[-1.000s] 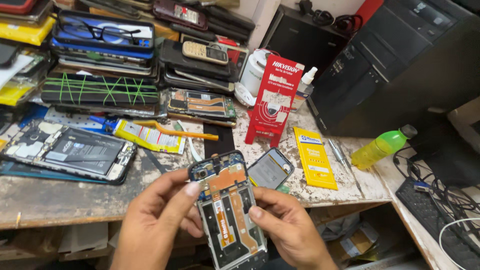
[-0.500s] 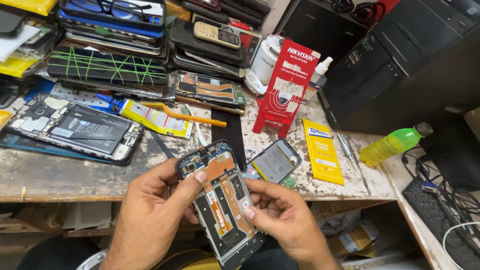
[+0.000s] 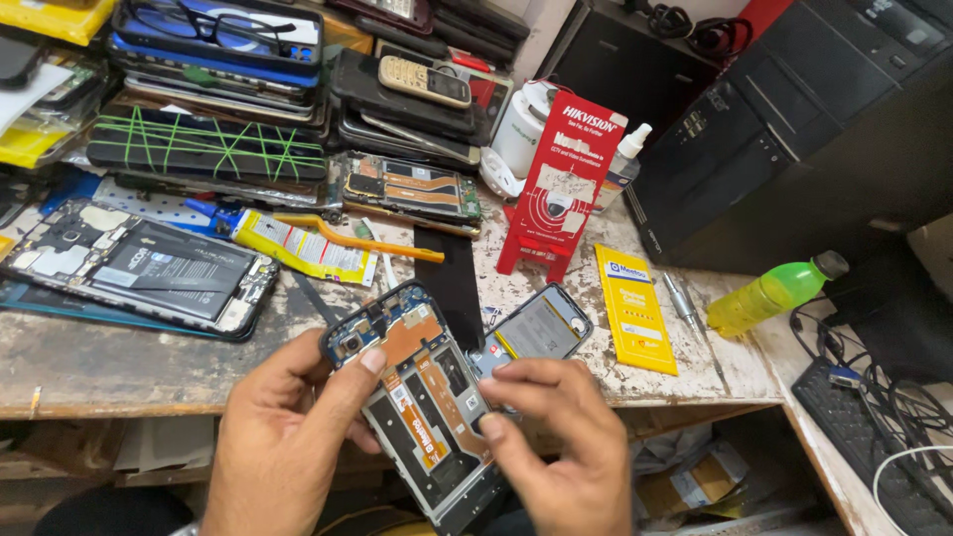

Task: The person applies adhesive from a tube to the edge of a mobile phone frame and then connects internal cables to the circuit board.

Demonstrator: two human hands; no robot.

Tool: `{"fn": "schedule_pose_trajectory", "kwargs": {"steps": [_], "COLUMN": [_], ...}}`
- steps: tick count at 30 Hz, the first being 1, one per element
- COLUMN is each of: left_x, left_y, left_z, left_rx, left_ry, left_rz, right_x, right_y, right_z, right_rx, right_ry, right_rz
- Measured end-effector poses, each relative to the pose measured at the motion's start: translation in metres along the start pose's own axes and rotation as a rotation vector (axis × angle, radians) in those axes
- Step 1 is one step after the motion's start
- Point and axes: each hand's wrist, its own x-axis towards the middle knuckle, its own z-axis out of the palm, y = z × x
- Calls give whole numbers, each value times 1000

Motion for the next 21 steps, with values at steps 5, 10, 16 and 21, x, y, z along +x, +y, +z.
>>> {"fn": "schedule_pose_trajectory", "kwargs": {"steps": [5, 10, 16, 21], "left_x": [-2, -2, -4, -7], "left_y": [-10, -19, -21, -19], "left_z": [2, -2, 1, 6], "left_rx": [-40, -112, -95, -96], "left_ry": [56, 18, 33, 102], "left_rz": [-49, -18, -45, -3], "right_x": [3, 7, 5, -4], "right_y": [-12, -16, -15, -10], "right_z": [14, 14, 16, 19], "right_rx": [-263, -197, -141, -49], "right_ry": [67, 1, -24, 46], "right_rz": [-201, -138, -37, 8]}}
